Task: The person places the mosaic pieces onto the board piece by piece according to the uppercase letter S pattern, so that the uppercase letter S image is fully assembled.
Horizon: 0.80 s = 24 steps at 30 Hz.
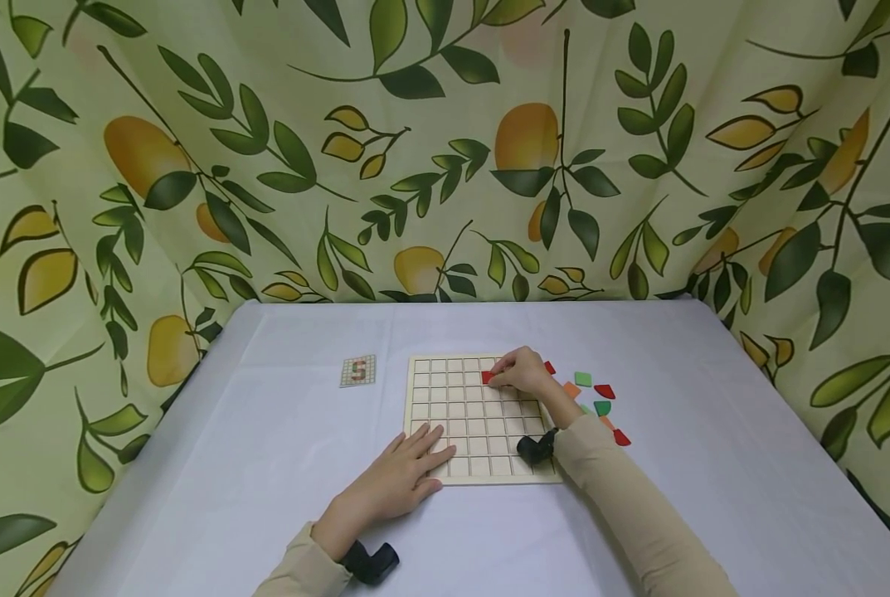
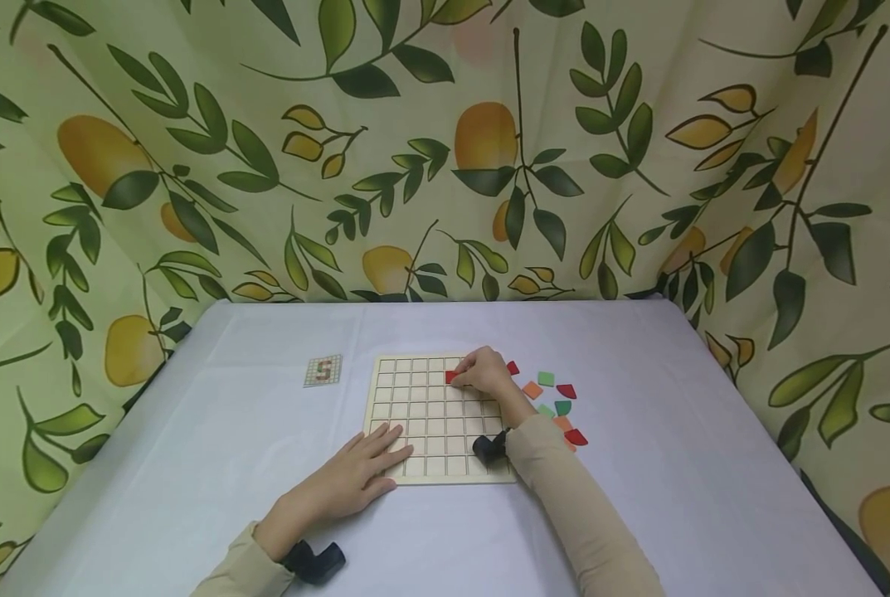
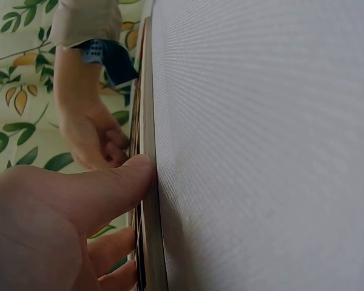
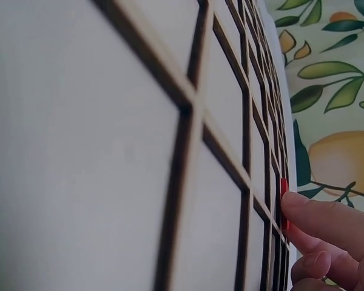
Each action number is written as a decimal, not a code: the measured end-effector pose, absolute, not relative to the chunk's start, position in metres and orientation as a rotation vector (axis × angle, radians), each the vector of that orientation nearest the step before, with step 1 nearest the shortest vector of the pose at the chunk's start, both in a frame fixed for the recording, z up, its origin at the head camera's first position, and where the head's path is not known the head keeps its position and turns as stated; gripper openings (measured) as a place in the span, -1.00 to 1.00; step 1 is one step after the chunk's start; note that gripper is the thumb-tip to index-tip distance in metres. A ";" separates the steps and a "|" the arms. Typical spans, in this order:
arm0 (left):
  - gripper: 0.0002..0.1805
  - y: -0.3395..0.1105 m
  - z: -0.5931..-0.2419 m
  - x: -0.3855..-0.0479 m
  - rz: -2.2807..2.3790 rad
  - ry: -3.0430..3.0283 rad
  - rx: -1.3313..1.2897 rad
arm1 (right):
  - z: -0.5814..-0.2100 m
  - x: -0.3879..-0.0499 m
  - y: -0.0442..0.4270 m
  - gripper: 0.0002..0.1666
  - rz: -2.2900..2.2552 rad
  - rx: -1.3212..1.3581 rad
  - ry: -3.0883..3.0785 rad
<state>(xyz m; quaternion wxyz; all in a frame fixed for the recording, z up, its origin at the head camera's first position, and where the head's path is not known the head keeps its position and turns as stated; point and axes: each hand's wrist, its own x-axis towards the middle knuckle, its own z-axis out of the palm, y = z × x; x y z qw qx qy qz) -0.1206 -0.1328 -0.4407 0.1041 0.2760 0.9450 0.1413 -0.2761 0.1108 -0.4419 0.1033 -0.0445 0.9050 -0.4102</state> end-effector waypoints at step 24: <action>-0.47 -0.133 -0.442 -0.120 0.435 2.794 0.818 | -0.423 -0.258 0.148 -0.72 -1.328 -0.106 2.602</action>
